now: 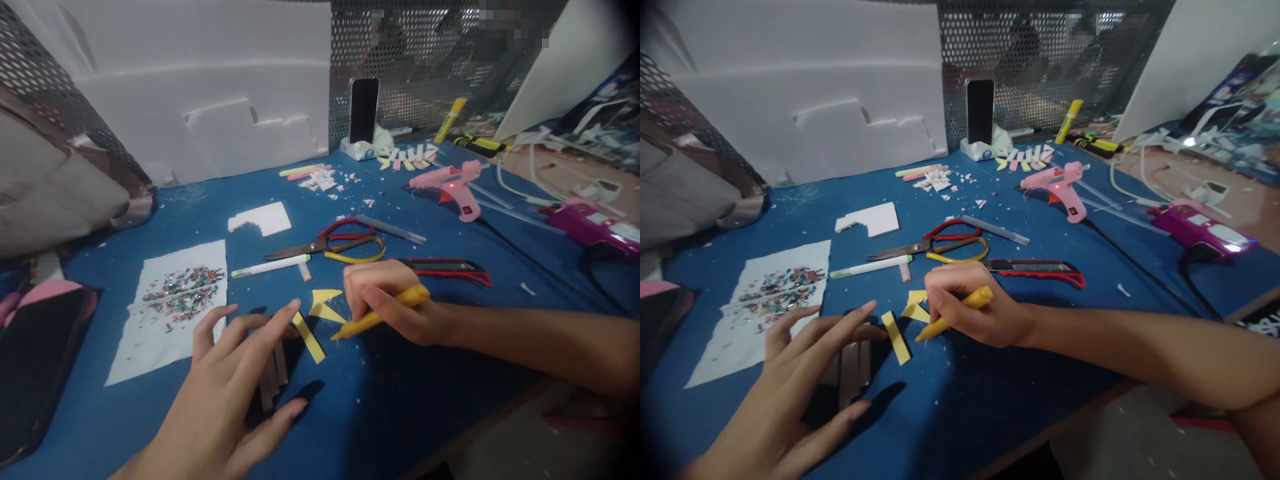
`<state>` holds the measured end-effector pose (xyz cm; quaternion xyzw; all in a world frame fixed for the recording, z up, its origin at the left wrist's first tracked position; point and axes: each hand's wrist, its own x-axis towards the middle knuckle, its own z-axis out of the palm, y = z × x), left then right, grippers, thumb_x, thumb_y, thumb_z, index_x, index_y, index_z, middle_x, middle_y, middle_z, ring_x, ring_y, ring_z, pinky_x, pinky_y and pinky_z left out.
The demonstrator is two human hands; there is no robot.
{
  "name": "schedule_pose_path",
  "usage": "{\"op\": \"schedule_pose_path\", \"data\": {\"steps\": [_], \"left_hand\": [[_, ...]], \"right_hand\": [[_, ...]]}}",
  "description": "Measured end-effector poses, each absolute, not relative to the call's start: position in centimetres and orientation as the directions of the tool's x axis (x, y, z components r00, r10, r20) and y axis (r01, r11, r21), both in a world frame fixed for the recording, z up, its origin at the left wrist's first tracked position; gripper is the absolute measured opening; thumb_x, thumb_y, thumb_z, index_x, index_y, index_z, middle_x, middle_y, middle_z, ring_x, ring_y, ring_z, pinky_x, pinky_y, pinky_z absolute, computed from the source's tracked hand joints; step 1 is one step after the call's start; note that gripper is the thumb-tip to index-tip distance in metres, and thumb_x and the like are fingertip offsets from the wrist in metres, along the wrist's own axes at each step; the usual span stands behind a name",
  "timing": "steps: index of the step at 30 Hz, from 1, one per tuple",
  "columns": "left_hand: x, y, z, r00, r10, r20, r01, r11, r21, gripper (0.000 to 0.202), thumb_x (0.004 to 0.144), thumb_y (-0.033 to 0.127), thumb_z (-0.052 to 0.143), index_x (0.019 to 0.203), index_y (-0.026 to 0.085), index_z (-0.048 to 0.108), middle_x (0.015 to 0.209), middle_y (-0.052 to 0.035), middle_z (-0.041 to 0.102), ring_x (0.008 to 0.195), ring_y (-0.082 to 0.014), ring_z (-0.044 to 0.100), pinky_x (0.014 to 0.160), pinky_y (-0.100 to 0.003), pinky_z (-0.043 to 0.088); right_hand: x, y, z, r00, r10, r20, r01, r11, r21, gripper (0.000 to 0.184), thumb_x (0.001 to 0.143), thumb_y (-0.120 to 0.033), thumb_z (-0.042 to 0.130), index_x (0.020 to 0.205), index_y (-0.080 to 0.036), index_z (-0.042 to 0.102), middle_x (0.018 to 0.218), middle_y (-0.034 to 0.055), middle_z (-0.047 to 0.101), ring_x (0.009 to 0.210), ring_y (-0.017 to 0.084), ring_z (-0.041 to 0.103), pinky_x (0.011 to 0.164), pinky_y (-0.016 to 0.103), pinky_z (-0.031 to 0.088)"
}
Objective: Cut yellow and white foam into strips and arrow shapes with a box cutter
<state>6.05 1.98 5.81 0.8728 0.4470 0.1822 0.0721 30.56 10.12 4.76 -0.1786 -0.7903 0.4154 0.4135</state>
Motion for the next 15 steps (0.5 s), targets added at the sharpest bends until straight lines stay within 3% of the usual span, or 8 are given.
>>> {"op": "schedule_pose_path", "data": {"steps": [2,6,8,11,15], "left_hand": [[5.88,2.16,5.86,0.568,0.774,0.280,0.749,-0.627,0.214,0.069,0.089,0.047,0.051,0.147,0.021,0.023,0.118,-0.0062,0.063,0.107,-0.0257,0.054,0.106,-0.047,0.019],[5.66,2.44,6.15,0.684,0.642,0.347,0.710,-0.694,-0.117,0.073,0.088,0.050,0.054,0.146,0.015,0.027,0.114,-0.0102,0.065,0.102,-0.0285,0.056,0.105,-0.052,0.020],[5.67,2.52,6.30,0.694,0.633,0.343,0.713,-0.672,-0.202,0.072,0.089,0.050,0.053,0.146,0.013,0.028,0.108,-0.0110,0.066,0.099,-0.0295,0.056,0.103,-0.053,0.021],[5.71,2.63,6.36,0.675,0.662,0.327,0.733,-0.654,-0.187,0.073,0.089,0.048,0.051,0.147,0.012,0.026,0.099,-0.0103,0.066,0.095,-0.0286,0.057,0.102,-0.053,0.023],[5.62,2.83,6.10,0.648,0.694,0.313,0.746,-0.661,-0.078,0.074,0.089,0.043,0.054,0.148,0.013,0.021,0.098,-0.0073,0.066,0.091,-0.0248,0.058,0.103,-0.051,0.022]], "right_hand": [[30.58,10.10,4.73,-0.596,0.625,0.504,-0.065,0.588,-0.806,0.039,0.097,-0.027,0.039,0.063,-0.013,0.054,0.059,0.0014,0.050,0.058,0.010,0.045,0.058,0.027,0.036],[30.58,10.04,4.72,-0.602,0.621,0.503,-0.063,0.591,-0.804,0.039,0.097,-0.027,0.038,0.064,-0.013,0.054,0.060,0.0013,0.051,0.059,0.010,0.045,0.059,0.027,0.036],[30.58,10.03,4.73,-0.604,0.620,0.501,-0.058,0.593,-0.803,0.039,0.097,-0.027,0.038,0.064,-0.014,0.054,0.060,0.0012,0.050,0.059,0.010,0.045,0.058,0.027,0.036],[30.59,10.03,4.75,-0.602,0.618,0.506,-0.057,0.598,-0.799,0.039,0.097,-0.027,0.038,0.063,-0.013,0.054,0.060,0.0012,0.050,0.058,0.010,0.045,0.058,0.027,0.036],[30.60,10.03,4.75,-0.603,0.617,0.505,-0.048,0.604,-0.795,0.040,0.097,-0.028,0.038,0.064,-0.014,0.053,0.060,0.0013,0.050,0.059,0.010,0.045,0.059,0.027,0.037]]}}
